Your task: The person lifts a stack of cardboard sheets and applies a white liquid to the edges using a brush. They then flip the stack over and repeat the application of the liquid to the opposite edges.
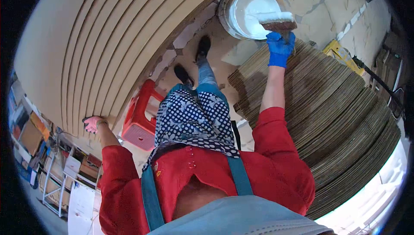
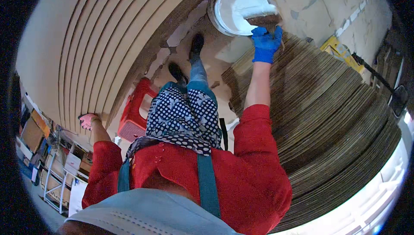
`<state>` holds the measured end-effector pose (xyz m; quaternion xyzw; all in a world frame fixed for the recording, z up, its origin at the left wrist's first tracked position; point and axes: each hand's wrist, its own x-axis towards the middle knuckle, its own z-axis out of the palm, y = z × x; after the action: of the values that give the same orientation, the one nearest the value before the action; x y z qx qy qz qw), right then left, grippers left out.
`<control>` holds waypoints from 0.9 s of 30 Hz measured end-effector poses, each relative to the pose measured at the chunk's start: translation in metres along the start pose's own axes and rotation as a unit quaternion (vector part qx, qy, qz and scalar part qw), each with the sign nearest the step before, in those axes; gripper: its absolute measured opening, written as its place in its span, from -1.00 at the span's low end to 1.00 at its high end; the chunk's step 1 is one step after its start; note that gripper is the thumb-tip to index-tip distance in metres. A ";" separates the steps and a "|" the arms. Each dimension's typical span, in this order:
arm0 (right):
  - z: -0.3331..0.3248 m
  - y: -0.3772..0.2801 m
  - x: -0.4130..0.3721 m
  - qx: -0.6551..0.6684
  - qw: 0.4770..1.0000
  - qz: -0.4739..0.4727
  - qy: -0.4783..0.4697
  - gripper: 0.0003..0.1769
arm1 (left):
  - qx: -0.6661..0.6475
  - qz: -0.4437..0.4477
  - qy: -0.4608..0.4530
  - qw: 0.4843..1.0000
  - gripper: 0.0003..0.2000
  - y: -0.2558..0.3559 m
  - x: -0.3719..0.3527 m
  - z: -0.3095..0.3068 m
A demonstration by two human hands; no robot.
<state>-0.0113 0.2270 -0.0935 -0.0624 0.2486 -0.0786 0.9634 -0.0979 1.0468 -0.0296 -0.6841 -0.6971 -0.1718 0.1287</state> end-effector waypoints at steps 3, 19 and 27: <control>0.000 0.000 -0.003 -0.003 0.999 -0.014 -0.029 -0.49 | 0.003 0.002 -0.012 1.000 -0.44 0.004 -0.005 -0.013; 0.017 0.109 0.008 -0.691 0.713 -0.122 -0.024 -0.69 | -0.036 0.040 -0.037 0.998 -0.44 -0.004 0.006 0.015; 0.074 0.127 -0.006 -0.798 0.554 -0.183 -0.152 -0.67 | -0.051 0.005 0.025 0.998 -0.38 -0.022 0.104 0.021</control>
<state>0.0347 0.3581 -0.0466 -0.8603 0.0426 -0.0119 0.5078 -0.1219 1.1499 -0.0073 -0.6884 -0.6808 -0.2237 0.1119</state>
